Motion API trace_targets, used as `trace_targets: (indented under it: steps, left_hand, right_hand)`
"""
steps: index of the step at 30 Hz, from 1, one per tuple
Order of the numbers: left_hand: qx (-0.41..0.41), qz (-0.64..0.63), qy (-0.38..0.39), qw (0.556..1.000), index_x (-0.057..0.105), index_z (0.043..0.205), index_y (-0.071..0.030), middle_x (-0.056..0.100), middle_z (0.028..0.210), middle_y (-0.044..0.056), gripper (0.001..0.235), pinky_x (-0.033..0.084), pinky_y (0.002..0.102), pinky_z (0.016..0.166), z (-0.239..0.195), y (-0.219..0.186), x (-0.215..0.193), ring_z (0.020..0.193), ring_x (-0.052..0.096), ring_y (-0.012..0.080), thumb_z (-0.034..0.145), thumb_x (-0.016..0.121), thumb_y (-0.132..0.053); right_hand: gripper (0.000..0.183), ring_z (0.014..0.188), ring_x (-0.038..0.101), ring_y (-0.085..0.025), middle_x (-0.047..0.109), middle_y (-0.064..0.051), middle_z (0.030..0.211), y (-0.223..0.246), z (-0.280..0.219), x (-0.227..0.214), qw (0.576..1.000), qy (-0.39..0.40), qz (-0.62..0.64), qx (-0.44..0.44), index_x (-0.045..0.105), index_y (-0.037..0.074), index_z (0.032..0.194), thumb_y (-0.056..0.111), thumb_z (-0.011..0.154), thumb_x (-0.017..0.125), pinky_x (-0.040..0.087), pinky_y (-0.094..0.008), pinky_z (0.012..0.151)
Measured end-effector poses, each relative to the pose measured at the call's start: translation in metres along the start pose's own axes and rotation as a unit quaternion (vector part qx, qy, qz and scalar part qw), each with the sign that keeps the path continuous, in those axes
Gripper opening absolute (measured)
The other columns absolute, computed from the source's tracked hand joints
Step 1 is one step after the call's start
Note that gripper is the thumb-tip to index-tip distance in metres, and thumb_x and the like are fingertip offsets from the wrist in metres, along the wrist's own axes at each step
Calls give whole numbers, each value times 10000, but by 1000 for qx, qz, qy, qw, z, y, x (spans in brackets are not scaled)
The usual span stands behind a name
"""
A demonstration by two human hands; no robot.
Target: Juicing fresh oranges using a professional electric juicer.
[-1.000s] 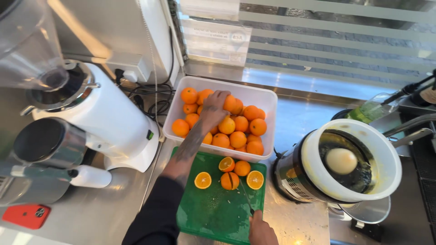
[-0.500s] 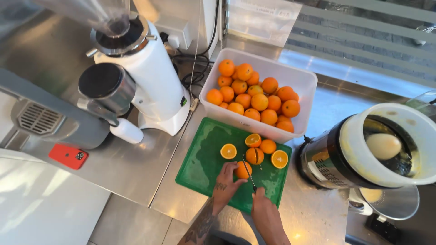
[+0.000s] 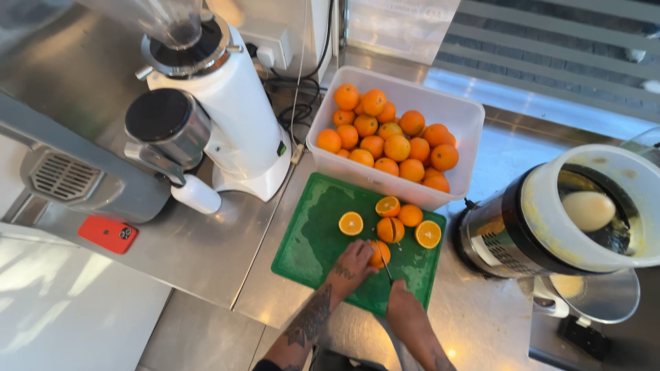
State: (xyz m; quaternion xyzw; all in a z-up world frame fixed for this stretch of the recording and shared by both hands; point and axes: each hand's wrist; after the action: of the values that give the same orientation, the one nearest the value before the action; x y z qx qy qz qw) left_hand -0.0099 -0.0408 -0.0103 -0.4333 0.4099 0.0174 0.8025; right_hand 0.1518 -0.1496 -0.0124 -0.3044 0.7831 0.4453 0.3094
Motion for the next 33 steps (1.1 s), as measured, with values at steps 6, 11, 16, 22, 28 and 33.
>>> trace_targets:
  steps: [6,11,16,22,28,33]
  left_hand:
    - [-39,-21,11,999,538,1356,-28,575,1280,191,556,531,430,960,-1,5,0,1161,588,404,832,721,-33]
    - [-8,4,5,1000,552,1281,-29,561,1297,188,527,506,441,989,-1,1,-3,1203,570,408,795,754,-50]
    - [44,41,12,998,553,1309,-40,548,1360,183,551,515,448,985,38,-25,-35,1213,563,406,806,756,-137]
    - [82,89,-112,986,592,1307,-43,604,1294,174,453,471,472,1018,193,-30,-76,1190,553,404,929,730,-250]
    - [-187,233,214,930,537,1325,-117,472,1397,103,699,372,525,1040,312,-33,-96,1328,415,374,732,880,-256]
    - [13,-48,-12,999,551,1362,-106,513,1368,135,717,480,429,1108,273,8,-97,1310,536,361,702,833,-108]
  right_hand:
    - [336,872,714,-442,709,-266,927,-12,2,24,996,-12,-86,-37,453,18,1183,225,923,509,560,-548,755]
    - [406,820,711,-456,707,-287,882,-42,30,60,996,-47,-46,-53,448,16,1190,216,868,593,556,-546,717]
    - [143,808,702,-474,717,-285,849,-43,30,30,999,-17,-33,-23,485,13,1078,113,986,439,564,-552,675]
    - [328,741,713,-426,689,-231,798,-30,27,31,989,-84,-120,-6,414,39,1210,303,1015,433,579,-526,645]
    - [214,788,700,-450,714,-214,812,9,-3,-45,995,-79,-52,44,427,93,1086,298,1025,442,562,-564,689]
    - [238,772,670,-507,689,-259,760,9,-26,-67,997,-62,35,37,398,98,1058,333,1035,428,509,-617,691]
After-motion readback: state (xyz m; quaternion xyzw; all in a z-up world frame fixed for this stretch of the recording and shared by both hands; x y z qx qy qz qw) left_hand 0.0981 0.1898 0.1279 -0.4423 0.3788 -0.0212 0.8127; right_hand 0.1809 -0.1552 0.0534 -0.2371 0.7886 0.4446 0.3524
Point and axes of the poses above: each hand's wrist, its own z-axis towards the middle knuckle, its own x-axis out of the palm, y = z × x
